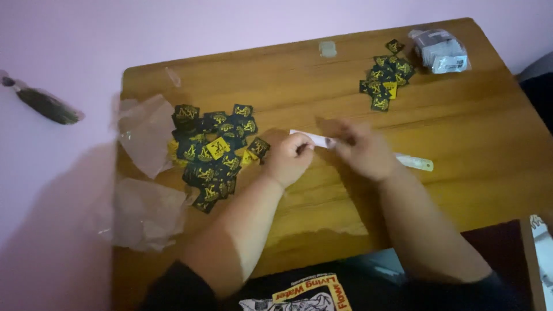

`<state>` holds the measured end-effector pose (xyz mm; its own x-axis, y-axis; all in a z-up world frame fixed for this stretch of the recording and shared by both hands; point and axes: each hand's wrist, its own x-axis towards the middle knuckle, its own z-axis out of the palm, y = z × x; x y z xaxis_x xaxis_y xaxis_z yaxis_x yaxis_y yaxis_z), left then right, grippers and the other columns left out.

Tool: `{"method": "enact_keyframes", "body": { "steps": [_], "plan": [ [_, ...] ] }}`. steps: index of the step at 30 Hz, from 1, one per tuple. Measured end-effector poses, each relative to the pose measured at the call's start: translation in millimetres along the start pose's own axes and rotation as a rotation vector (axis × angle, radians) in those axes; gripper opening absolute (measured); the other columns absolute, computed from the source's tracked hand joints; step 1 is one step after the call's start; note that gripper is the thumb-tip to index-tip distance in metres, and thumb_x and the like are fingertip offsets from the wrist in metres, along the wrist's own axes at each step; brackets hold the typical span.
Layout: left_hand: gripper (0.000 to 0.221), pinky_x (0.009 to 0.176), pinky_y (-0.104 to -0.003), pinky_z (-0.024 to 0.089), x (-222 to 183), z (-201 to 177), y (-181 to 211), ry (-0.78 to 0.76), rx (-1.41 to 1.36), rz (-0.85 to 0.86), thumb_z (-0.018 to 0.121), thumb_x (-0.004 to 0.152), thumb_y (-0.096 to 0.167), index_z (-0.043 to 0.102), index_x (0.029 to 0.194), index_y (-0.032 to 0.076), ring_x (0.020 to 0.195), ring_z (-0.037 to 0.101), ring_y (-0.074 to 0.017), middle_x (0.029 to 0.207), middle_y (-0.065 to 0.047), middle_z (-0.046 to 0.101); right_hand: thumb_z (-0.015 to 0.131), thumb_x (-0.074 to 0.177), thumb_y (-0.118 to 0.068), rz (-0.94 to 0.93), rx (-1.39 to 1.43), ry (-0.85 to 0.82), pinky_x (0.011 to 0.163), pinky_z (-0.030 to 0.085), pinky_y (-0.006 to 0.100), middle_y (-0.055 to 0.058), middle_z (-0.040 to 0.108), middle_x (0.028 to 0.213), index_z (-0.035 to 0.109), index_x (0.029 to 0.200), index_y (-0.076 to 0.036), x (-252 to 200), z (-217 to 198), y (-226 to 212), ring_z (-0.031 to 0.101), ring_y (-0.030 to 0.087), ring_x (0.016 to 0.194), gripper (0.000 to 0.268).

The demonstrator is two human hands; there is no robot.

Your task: Measuring the dimensions of small clothing labels using a metal ruler to ensure quality standards.

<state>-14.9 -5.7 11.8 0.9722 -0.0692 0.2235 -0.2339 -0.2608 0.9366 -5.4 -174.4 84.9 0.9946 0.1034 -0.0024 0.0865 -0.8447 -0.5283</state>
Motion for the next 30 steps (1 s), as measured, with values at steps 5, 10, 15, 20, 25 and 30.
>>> {"method": "enact_keyframes", "body": {
  "steps": [5, 10, 15, 20, 25, 30],
  "plan": [
    [0.009, 0.064, -0.034, 0.052, 5, 10, -9, -0.009, 0.208, 0.288, 0.058, 0.077, 0.015, 0.064, 0.081, 0.010, 0.074, 0.062, -0.0258, 0.074, -0.008, 0.062, 0.047, 0.080, -0.056, -0.420, -0.685, 0.014, 0.100, 0.035, 0.053, 0.003, 0.042, 0.138, 0.046, 0.132, -0.020, -48, 31, 52, 0.042, 0.034, 0.124, 0.063],
    [0.004, 0.071, -0.037, 0.046, -1, 11, -9, 0.099, 0.470, 0.605, 0.057, 0.075, 0.019, 0.058, 0.077, 0.016, 0.074, 0.057, -0.0259, 0.075, -0.004, 0.054, 0.045, 0.073, -0.065, -0.517, -0.633, 0.167, 0.099, 0.032, 0.053, 0.007, 0.044, 0.137, 0.044, 0.134, -0.017, -99, 34, 76, 0.044, 0.035, 0.122, 0.078],
    [0.006, 0.067, -0.040, 0.030, -6, -1, 9, 0.285, 0.845, 0.630, 0.058, 0.068, 0.020, 0.054, 0.069, 0.016, 0.087, 0.042, -0.0236, 0.084, 0.001, 0.043, 0.054, 0.056, -0.075, -0.546, -0.540, 0.212, 0.088, 0.044, 0.049, 0.003, 0.054, 0.116, 0.057, 0.121, -0.021, -141, 22, 86, 0.049, 0.033, 0.114, 0.085],
    [0.036, 0.089, -0.047, 0.027, -16, -39, 58, 0.013, 0.991, -0.159, 0.042, 0.079, 0.028, 0.059, 0.109, 0.019, 0.111, 0.037, -0.0228, 0.118, 0.000, 0.047, 0.064, 0.061, -0.058, -0.701, -0.484, 0.079, 0.090, 0.040, 0.052, 0.006, 0.054, 0.113, 0.051, 0.120, -0.018, -176, 10, 124, 0.051, 0.030, 0.111, 0.072],
    [0.044, 0.089, -0.047, 0.026, -9, -67, 58, -0.088, 1.133, -0.549, 0.042, 0.086, 0.043, 0.053, 0.121, 0.019, 0.110, 0.042, -0.0284, 0.121, -0.006, 0.049, 0.073, 0.067, -0.019, -0.743, -0.305, 0.173, 0.081, 0.045, 0.045, 0.005, 0.057, 0.094, 0.061, 0.097, -0.020, -191, -5, 132, 0.057, 0.027, 0.090, 0.032],
    [0.025, 0.082, -0.043, 0.027, -9, -67, 66, -0.100, 1.019, -0.586, 0.040, 0.090, 0.033, 0.062, 0.100, 0.024, 0.103, 0.046, -0.0265, 0.103, -0.002, 0.056, 0.067, 0.074, -0.025, -0.781, -0.314, 0.099, 0.069, 0.049, 0.039, 0.004, 0.060, 0.096, 0.058, 0.098, -0.017, -189, -15, 141, 0.060, 0.027, 0.084, 0.027]
  ]
}}
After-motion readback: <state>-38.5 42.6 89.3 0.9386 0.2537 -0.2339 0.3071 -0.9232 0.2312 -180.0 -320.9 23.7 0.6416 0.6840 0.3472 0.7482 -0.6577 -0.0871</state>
